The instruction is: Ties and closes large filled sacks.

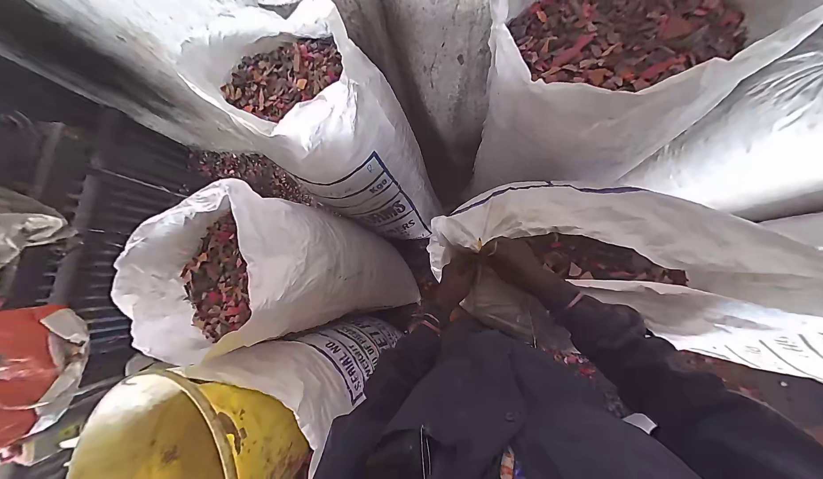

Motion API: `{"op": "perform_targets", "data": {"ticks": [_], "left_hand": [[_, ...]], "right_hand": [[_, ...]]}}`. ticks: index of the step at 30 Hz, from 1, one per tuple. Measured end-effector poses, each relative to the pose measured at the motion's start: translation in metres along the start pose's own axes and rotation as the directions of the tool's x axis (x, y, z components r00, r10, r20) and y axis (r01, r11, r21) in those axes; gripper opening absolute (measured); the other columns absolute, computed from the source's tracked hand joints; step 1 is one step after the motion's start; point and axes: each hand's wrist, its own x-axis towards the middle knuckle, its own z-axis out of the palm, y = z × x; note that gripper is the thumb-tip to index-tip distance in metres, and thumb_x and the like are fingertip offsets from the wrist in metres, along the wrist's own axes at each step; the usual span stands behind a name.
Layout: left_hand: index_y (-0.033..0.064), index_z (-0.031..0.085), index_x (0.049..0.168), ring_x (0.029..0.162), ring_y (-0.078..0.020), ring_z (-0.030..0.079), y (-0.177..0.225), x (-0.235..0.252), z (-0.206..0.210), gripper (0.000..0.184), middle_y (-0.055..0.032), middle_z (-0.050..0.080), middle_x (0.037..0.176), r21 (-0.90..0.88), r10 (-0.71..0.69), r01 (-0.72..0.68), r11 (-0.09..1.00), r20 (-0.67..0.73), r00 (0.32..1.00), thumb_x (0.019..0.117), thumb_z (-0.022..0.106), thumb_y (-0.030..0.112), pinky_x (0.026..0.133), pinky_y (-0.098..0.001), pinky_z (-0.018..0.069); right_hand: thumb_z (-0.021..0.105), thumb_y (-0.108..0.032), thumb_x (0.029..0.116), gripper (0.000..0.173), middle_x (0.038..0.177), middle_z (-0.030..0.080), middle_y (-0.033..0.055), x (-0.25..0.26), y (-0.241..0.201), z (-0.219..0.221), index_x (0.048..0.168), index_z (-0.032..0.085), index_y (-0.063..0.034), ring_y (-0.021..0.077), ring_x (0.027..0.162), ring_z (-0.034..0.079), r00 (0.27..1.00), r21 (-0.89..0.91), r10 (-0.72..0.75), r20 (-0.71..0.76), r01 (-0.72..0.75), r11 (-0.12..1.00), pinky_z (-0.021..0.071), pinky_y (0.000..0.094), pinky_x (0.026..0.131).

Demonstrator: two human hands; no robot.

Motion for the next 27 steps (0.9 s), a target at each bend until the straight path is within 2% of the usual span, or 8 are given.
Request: {"op": "perform_targets", "data": {"ticks": [5,8,11,18,19,21,22,27], "left_hand": [[-0.0058,0.059,0.135,0.110,-0.0269,0.061,0.005,0.001,-0.014,0.034,-0.0244,0.063,0.128,-0.025,-0.078,0.081,0.996,0.108,0.991,0.1081,0.047,0.012,0.094,-0.0427,0.0490],[-0.0014,0.058,0.135,0.070,-0.0088,0.050,0.012,-0.002,-0.014,0.032,-0.0081,0.060,0.092,-0.091,-0.144,0.157,0.983,0.138,0.980,0.1086,0.046,0.013,0.064,-0.0260,0.0440],[-0.0003,0.057,0.135,0.057,-0.0033,0.042,0.012,-0.004,-0.013,0.032,-0.0026,0.055,0.080,-0.197,-0.146,0.176,0.964,0.159,0.977,0.1065,0.046,0.006,0.053,-0.0206,0.0376],[-0.0056,0.059,0.130,0.079,-0.0103,0.055,0.005,0.004,-0.004,0.030,-0.0145,0.065,0.107,-0.188,-0.068,0.079,0.979,0.069,0.995,0.1050,0.050,0.007,0.070,-0.0273,0.0473],[-0.0063,0.061,0.129,0.082,-0.0127,0.058,0.005,0.005,-0.001,0.030,-0.0157,0.067,0.107,-0.134,-0.028,0.031,0.990,0.022,0.999,0.1040,0.054,0.009,0.073,-0.0295,0.0489],[-0.0082,0.069,0.117,0.097,-0.0275,0.069,0.011,0.006,0.003,0.026,-0.0222,0.072,0.106,0.037,0.055,-0.052,0.998,-0.105,0.993,0.0983,0.064,0.009,0.091,-0.0453,0.0535],[-0.0076,0.071,0.113,0.100,-0.0330,0.070,0.012,0.007,0.007,0.025,-0.0233,0.073,0.104,0.122,0.093,-0.074,0.990,-0.159,0.983,0.0955,0.068,0.009,0.094,-0.0519,0.0529],[-0.0065,0.072,0.113,0.105,-0.0418,0.069,0.015,0.010,0.030,0.026,-0.0257,0.072,0.107,0.396,0.141,0.001,0.918,-0.329,0.934,0.0972,0.064,0.013,0.092,-0.0608,0.0515]], "right_hand": [[0.066,-0.001,0.0926,0.012,0.101,0.071,0.0227,0.011,0.011,0.002,0.100,0.073,0.0043,0.0400,0.095,0.071,0.992,0.032,-0.117,-0.047,0.119,0.992,0.0563,0.0554,0.082],[0.067,-0.001,0.0918,0.009,0.099,0.071,0.0206,0.014,0.015,-0.002,0.096,0.072,0.0038,0.0374,0.091,0.071,0.981,0.061,-0.178,-0.077,0.183,0.981,0.0569,0.0538,0.079],[0.067,0.000,0.0897,0.008,0.097,0.072,0.0185,0.016,0.024,-0.001,0.096,0.073,0.0019,0.0348,0.091,0.072,0.972,0.104,-0.208,-0.106,0.219,0.970,0.0574,0.0517,0.081],[0.064,0.000,0.0929,0.013,0.095,0.073,0.0183,0.024,0.033,0.004,0.102,0.073,0.0015,0.0345,0.088,0.072,0.981,0.154,-0.179,-0.077,0.189,0.970,0.0570,0.0536,0.080],[0.063,-0.001,0.0941,0.014,0.094,0.072,0.0184,0.025,0.032,0.004,0.104,0.073,0.0014,0.0349,0.086,0.072,0.986,0.158,-0.148,-0.072,0.158,0.975,0.0567,0.0547,0.078],[0.062,-0.004,0.0963,0.014,0.093,0.072,0.0191,0.027,0.028,0.005,0.105,0.072,0.0012,0.0367,0.086,0.072,0.997,0.160,-0.063,-0.037,0.069,0.985,0.0553,0.0578,0.077],[0.061,-0.006,0.0981,0.014,0.091,0.072,0.0193,0.028,0.025,0.003,0.106,0.071,0.0009,0.0373,0.085,0.071,1.000,0.155,-0.021,-0.004,0.021,0.988,0.0543,0.0585,0.077],[0.058,-0.012,0.1006,0.020,0.081,0.069,0.0193,0.029,0.024,0.001,0.101,0.070,0.0039,0.0356,0.078,0.069,0.996,0.241,0.085,0.012,-0.085,0.967,0.0520,0.0567,0.074]]}}
